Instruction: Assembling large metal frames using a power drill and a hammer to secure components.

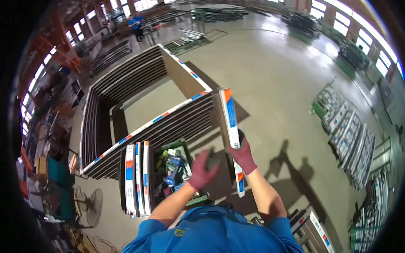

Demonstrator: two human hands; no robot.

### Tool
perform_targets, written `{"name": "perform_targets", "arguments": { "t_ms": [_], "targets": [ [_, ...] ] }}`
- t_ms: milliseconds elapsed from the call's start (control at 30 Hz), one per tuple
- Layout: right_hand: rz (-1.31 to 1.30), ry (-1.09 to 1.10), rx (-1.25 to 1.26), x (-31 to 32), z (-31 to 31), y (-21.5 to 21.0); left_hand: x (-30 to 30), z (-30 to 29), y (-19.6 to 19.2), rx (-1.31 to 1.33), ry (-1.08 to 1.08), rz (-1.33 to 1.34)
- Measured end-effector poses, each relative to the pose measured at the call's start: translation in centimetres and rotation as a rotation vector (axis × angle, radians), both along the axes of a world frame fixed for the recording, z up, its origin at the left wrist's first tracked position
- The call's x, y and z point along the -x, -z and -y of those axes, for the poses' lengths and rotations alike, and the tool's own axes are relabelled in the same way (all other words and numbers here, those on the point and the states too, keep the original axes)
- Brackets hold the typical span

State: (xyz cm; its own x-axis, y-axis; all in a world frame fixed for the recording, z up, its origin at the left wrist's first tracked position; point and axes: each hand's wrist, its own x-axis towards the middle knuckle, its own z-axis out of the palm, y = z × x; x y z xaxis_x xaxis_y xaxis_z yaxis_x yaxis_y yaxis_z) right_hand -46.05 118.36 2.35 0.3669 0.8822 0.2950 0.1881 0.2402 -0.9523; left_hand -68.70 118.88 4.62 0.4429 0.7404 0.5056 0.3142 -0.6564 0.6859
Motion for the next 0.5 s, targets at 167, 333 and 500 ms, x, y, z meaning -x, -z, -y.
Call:
{"name": "perform_targets", "arguments": {
  "t_ms": [167,333,500],
  "targets": [
    [-0.058,-0.233,0.21,-2.9,6.8,-1.0,-2.8,-5.0,-7.9,0.141,-0.039,0.33],
    [-0.07,-0.331,0.221,-2.1,9.9,1.1,-2.8,-5.7,-9.0,0.267,0.079,0.236],
    [-0.034,-0.378,0.252,-2.0,11.0,2.6,-1.9,-5.4,-7.8,0.289,0.092,0.263]
  ]
}}
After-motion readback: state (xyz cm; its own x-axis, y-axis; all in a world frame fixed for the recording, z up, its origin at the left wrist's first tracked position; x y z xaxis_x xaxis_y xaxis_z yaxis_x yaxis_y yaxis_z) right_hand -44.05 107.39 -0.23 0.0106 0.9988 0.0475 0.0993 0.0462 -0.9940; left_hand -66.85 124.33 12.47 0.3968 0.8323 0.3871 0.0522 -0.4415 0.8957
